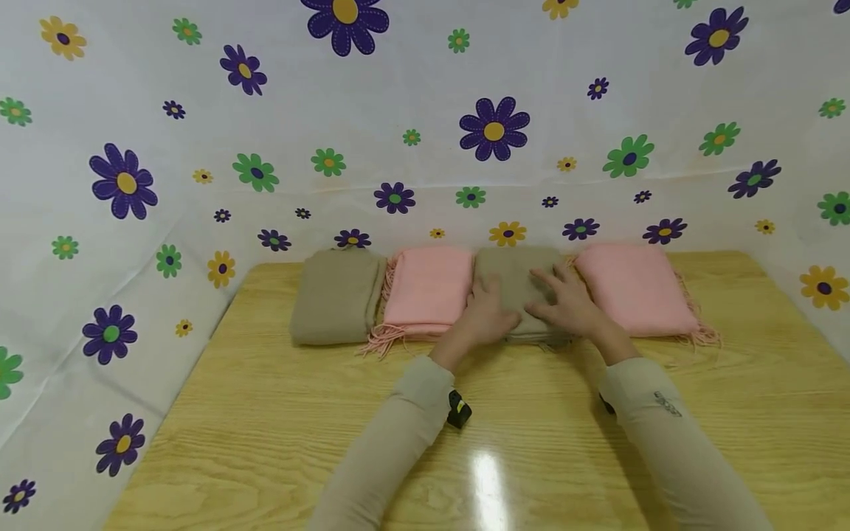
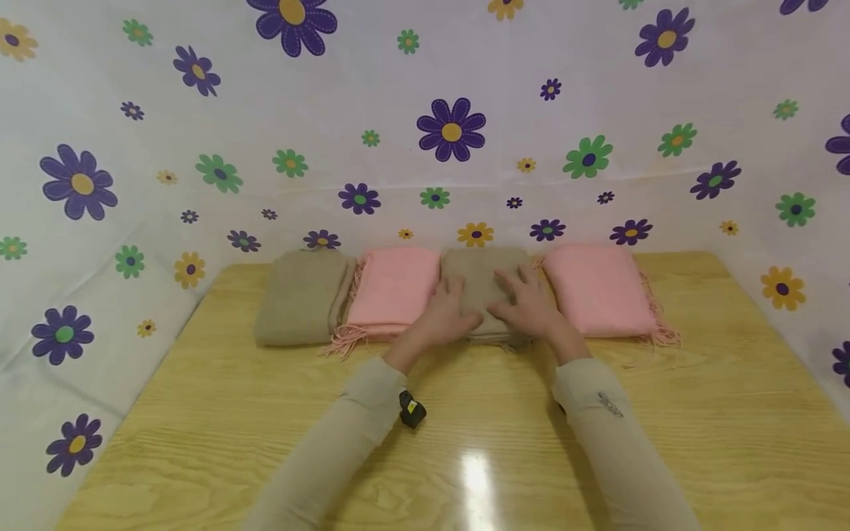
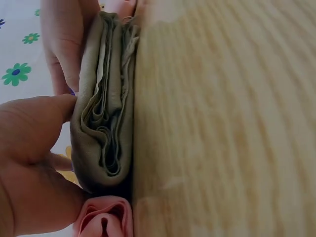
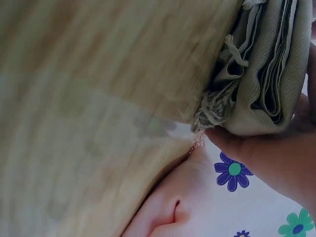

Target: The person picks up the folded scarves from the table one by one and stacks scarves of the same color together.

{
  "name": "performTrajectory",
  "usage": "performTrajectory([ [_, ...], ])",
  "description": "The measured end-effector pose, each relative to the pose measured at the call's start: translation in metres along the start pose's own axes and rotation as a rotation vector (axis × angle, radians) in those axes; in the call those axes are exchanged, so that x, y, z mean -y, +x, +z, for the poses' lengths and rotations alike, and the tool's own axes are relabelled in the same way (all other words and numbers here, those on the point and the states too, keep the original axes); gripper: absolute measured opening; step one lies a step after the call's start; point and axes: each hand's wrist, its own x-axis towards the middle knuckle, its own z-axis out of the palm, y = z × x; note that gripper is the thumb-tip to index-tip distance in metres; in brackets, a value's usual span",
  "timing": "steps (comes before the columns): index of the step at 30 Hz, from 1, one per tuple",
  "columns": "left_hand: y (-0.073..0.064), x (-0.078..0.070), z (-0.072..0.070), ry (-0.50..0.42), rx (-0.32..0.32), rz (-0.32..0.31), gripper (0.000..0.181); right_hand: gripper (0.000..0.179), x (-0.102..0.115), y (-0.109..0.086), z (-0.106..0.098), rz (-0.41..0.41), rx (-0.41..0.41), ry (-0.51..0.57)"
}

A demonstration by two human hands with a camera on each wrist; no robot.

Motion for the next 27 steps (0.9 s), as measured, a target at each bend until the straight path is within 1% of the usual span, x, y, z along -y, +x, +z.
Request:
performTrajectory([
  [3, -0.0004, -0.0015, 0.0038, 0.134, 0.026, 0.023, 0.077, 0.065, 0.0026, 0.0001, -0.0032, 0.049, 0.105, -0.055],
  [4, -0.0009, -0.0013, 0.0050, 0.162, 0.029, 0.024, 0.076, 0.066, 0.0034, -0.0001, -0.0040, 0.060, 0.136, -0.066],
  [6, -0.0017, -0.0006, 0.0063, 0.192, 0.030, 0.022, 0.075, 0.066, 0.0039, -0.0005, -0.0045, 0.069, 0.167, -0.064],
  [9, -0.0026, 0.0007, 0.0068, 0.202, 0.028, 0.017, 0.075, 0.065, 0.0048, -0.0010, -0.0047, 0.069, 0.173, -0.059],
  [14, -0.0032, 0.0017, 0.0067, 0.229, 0.029, 0.034, 0.075, 0.063, 0.0065, -0.0012, -0.0039, 0.057, 0.165, -0.070],
  [18, -0.0038, 0.0021, 0.0067, 0.241, 0.032, 0.040, 0.074, 0.063, 0.0066, -0.0008, -0.0022, 0.062, 0.177, -0.073],
  [27, -0.0003, -0.0015, 0.0041, 0.201, 0.045, 0.035, 0.071, 0.063, 0.0050, -0.0011, -0.0014, 0.089, 0.181, -0.089],
])
